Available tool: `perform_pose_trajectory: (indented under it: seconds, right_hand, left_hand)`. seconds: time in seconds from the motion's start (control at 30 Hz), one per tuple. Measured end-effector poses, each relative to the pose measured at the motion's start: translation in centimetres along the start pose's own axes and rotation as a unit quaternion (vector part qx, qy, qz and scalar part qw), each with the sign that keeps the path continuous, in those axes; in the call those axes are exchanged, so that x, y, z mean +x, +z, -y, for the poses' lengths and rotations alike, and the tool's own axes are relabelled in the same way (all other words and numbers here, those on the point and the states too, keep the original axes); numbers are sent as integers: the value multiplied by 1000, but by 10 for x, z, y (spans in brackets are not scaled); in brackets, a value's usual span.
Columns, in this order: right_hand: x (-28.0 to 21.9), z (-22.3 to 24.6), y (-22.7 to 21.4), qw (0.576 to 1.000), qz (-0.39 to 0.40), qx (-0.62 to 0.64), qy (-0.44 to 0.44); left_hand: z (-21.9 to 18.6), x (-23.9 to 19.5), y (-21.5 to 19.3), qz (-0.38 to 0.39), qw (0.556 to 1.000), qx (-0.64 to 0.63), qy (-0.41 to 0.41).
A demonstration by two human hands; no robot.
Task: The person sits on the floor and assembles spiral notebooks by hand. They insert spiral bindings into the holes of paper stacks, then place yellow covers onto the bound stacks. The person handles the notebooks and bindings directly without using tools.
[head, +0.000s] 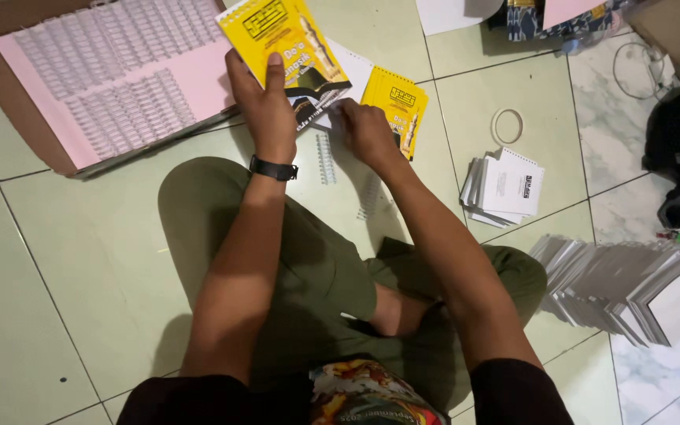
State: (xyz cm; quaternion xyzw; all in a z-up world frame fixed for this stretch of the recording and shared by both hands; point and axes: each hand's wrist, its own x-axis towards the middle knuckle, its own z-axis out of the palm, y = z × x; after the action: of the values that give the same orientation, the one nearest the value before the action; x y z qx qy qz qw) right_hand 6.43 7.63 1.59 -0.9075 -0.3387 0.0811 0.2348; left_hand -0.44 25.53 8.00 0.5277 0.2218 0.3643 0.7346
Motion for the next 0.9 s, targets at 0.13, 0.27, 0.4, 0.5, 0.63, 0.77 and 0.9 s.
perform_pose_trajectory:
  seconds: [0.13, 0.27, 0.4, 0.5, 0.63, 0.77, 0.9]
  right_hand:
    - [-3, 21, -18, 996, -29, 60, 63]
    - [-1, 23, -19, 993, -22, 75, 90]
    - [0, 17, -22, 978, -16, 159, 134]
    - [-4, 26, -36, 965, 10, 192, 178]
    - [-15, 8, -29, 947, -171, 222, 155]
    - [-56, 70, -80, 904, -393, 167, -13]
    - [-97, 68, -77, 949, -251, -31, -186]
  left_hand:
    - [-5, 1, -5, -39, 999, 9, 4]
    - [-6, 0, -7, -62, 998, -12, -8]
    - [6, 2, -10, -70, 997, -12, 9]
    - [1, 1, -8, -77, 996, -21, -27]
    - [1, -2, -7, -66, 997, -6, -41]
    - [3, -29, 1, 19, 974, 40, -221]
    - [-16, -65, 30, 97, 961, -39, -258]
